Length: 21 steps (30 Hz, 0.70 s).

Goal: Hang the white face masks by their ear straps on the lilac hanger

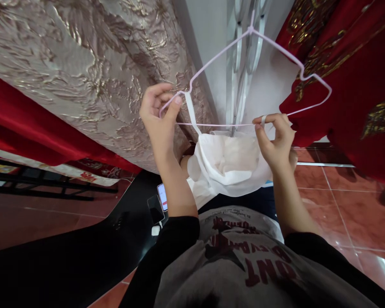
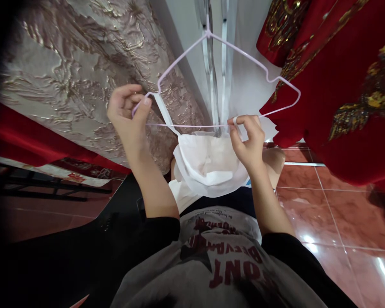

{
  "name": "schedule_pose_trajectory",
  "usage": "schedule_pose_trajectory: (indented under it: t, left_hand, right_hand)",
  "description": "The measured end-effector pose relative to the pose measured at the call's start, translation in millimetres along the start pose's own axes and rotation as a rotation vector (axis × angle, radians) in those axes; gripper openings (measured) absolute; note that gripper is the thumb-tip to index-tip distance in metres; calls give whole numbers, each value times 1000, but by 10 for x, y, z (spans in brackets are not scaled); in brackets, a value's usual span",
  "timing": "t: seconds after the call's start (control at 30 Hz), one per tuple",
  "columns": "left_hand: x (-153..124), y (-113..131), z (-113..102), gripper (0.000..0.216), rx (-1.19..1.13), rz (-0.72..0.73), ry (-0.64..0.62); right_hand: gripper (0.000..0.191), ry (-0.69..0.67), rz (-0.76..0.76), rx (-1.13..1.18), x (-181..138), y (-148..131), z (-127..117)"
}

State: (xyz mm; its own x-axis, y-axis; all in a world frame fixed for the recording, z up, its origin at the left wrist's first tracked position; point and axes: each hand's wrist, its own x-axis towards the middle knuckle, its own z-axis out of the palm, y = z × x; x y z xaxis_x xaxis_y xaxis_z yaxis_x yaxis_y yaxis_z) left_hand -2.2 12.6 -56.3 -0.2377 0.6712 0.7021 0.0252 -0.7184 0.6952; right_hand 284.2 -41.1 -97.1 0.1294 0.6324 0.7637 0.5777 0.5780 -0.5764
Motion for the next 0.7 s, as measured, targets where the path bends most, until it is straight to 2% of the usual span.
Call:
schedule_pose_trajectory:
  t: [0.1,0.17,0.27,0.4,0.5,0.6,0.7]
  left_hand:
    - [-197,-123,141,47,-222,-102,269]
    - [-350,-199,268,38,-278,-203,321]
    - [-539,-229,437,42,-276,-299,294]
    - [-632,-136,504,37,-276,-257,283]
    - [-634,-69,473,39,-250,-255,260]
    - [-628,-58,447,38,-264,-243,256]
    - [-627,-79,435,39,-290,-235,243]
  right_hand:
    - [7,0,-7,-17,-15,-12,22]
    - [7,-4,-10,-31,-23,-33,39]
    - [7,-9,-22,-33,-34,-67,55]
    - [12,11,-81,57,-28,-48,-2]
    - [18,228,-147,133,38,98,-170]
    - [26,448,-221,121,175,396,-461]
    - [22,471,-313,39,353,741,-780]
